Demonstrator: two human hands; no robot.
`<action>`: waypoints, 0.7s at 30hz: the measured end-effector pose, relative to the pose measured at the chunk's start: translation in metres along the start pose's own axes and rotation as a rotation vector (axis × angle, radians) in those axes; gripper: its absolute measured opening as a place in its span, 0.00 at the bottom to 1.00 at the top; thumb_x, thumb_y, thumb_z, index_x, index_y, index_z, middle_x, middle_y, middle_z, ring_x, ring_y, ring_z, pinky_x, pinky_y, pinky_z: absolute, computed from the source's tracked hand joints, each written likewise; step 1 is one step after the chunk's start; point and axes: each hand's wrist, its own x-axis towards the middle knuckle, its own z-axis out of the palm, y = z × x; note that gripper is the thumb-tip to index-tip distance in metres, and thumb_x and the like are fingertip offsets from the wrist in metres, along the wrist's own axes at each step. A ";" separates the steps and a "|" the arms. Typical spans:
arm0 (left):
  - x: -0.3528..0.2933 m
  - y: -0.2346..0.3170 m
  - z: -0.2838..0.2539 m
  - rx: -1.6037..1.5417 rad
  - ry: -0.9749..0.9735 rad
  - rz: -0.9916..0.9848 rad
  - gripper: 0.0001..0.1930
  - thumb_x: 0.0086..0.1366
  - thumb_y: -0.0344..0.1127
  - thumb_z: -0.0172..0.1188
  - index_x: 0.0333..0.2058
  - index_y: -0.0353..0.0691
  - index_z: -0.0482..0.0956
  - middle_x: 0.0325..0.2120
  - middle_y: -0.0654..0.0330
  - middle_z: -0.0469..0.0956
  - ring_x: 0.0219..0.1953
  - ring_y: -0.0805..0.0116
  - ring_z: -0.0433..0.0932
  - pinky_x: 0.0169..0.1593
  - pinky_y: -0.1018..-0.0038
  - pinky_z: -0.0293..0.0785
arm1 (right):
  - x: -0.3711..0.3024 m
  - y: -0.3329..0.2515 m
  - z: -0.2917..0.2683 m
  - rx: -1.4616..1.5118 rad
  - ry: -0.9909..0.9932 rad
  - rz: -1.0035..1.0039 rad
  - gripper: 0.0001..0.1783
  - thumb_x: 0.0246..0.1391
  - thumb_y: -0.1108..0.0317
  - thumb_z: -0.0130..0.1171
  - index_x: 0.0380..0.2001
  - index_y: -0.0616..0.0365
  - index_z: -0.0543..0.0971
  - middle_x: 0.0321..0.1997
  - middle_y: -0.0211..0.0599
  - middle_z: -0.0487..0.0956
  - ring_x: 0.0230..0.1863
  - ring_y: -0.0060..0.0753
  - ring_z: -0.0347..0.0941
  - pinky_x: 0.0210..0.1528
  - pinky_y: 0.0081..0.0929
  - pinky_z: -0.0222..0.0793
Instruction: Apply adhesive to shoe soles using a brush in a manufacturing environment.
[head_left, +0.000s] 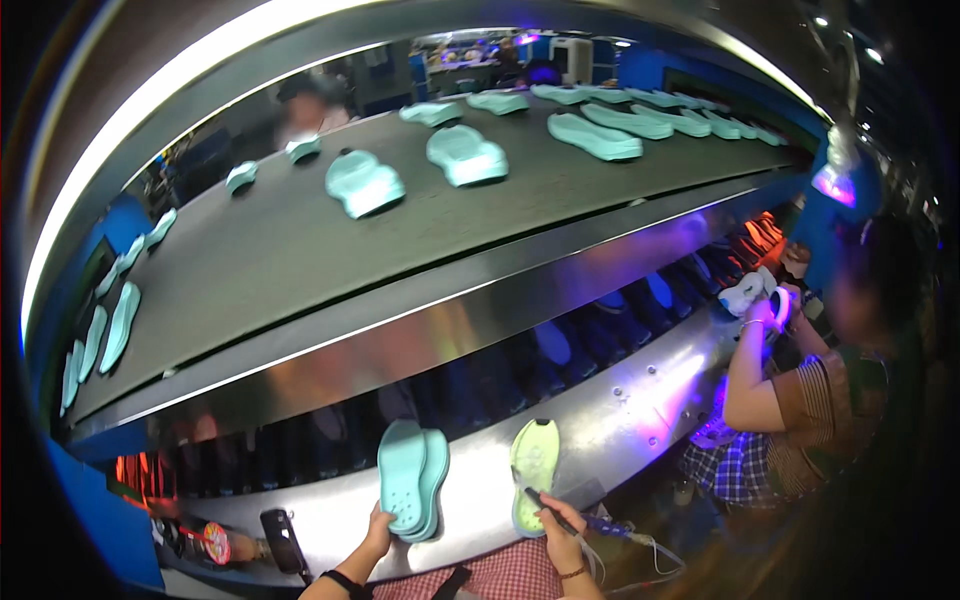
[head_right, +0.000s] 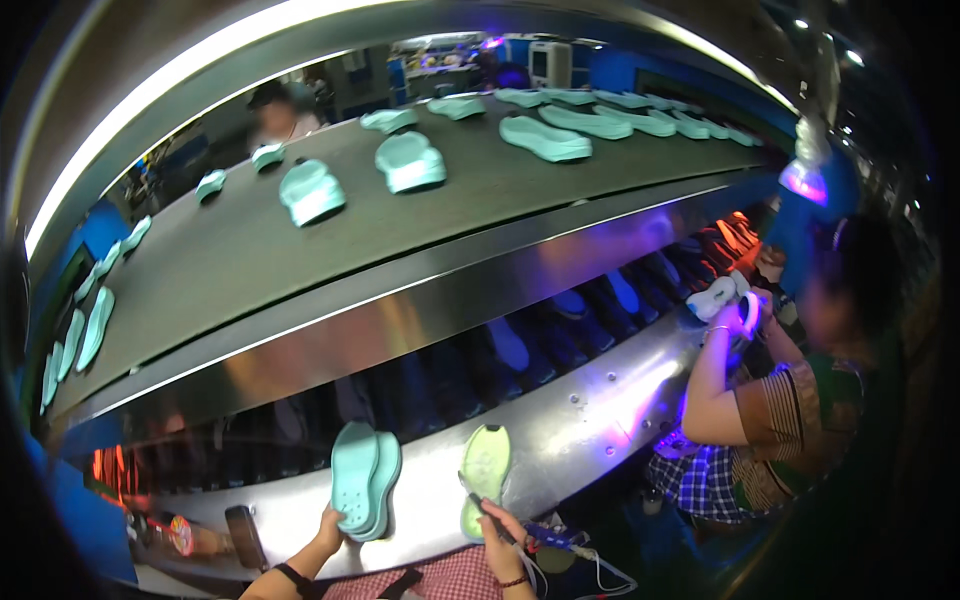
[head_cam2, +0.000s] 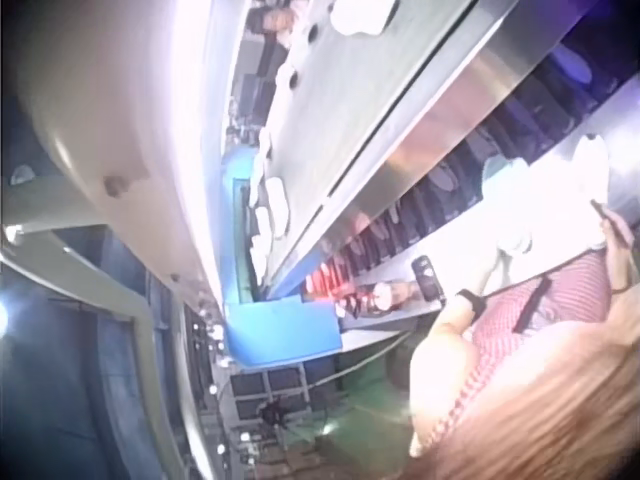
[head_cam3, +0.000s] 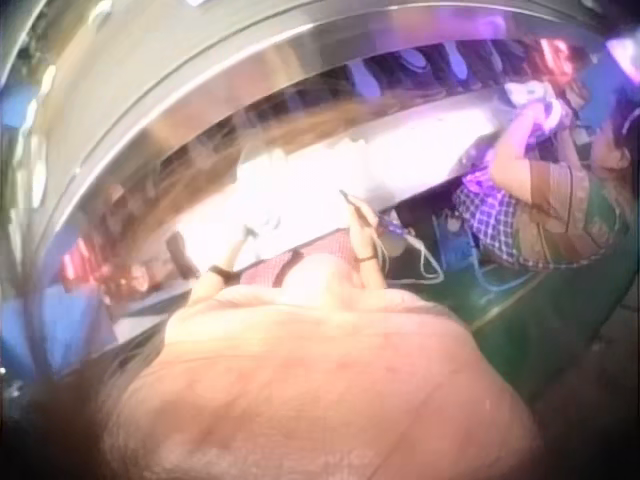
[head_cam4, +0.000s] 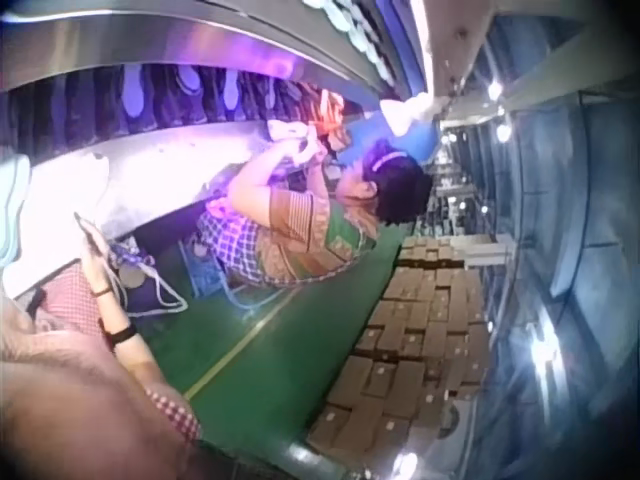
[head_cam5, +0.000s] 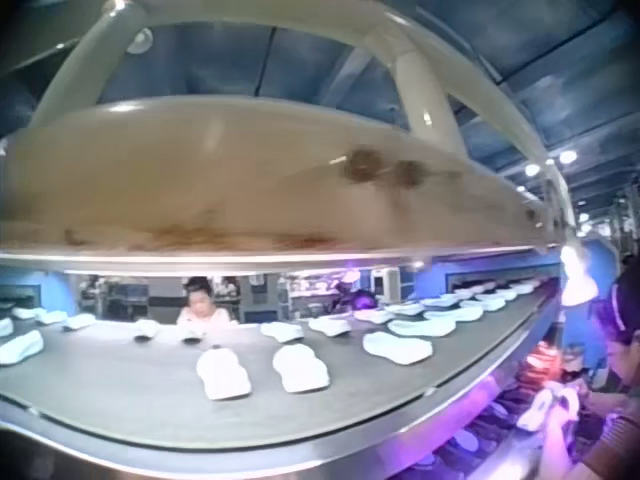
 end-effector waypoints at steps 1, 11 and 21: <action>-0.002 0.001 0.004 0.001 0.019 0.008 0.29 0.42 0.28 0.43 0.48 0.31 0.62 0.42 0.52 0.69 0.46 0.62 0.68 0.51 0.71 0.63 | 0.003 0.000 0.002 -0.037 0.000 -0.012 0.12 0.48 0.78 0.51 0.38 0.68 0.74 0.45 0.43 0.74 0.36 0.27 0.73 0.41 0.21 0.68; -0.014 -0.016 0.023 0.594 0.151 0.352 0.26 0.47 0.32 0.48 0.49 0.36 0.62 0.40 0.49 0.70 0.43 0.56 0.70 0.48 0.67 0.65 | 0.020 -0.001 0.007 -0.128 0.050 -0.090 0.13 0.48 0.74 0.53 0.38 0.67 0.73 0.38 0.40 0.76 0.33 0.23 0.72 0.38 0.18 0.67; -0.021 -0.025 0.036 0.760 0.270 0.488 0.25 0.50 0.39 0.48 0.48 0.39 0.63 0.39 0.46 0.70 0.39 0.45 0.71 0.42 0.59 0.68 | 0.020 -0.009 0.027 -0.236 0.064 -0.091 0.12 0.48 0.73 0.53 0.38 0.64 0.75 0.36 0.37 0.76 0.34 0.24 0.72 0.40 0.18 0.66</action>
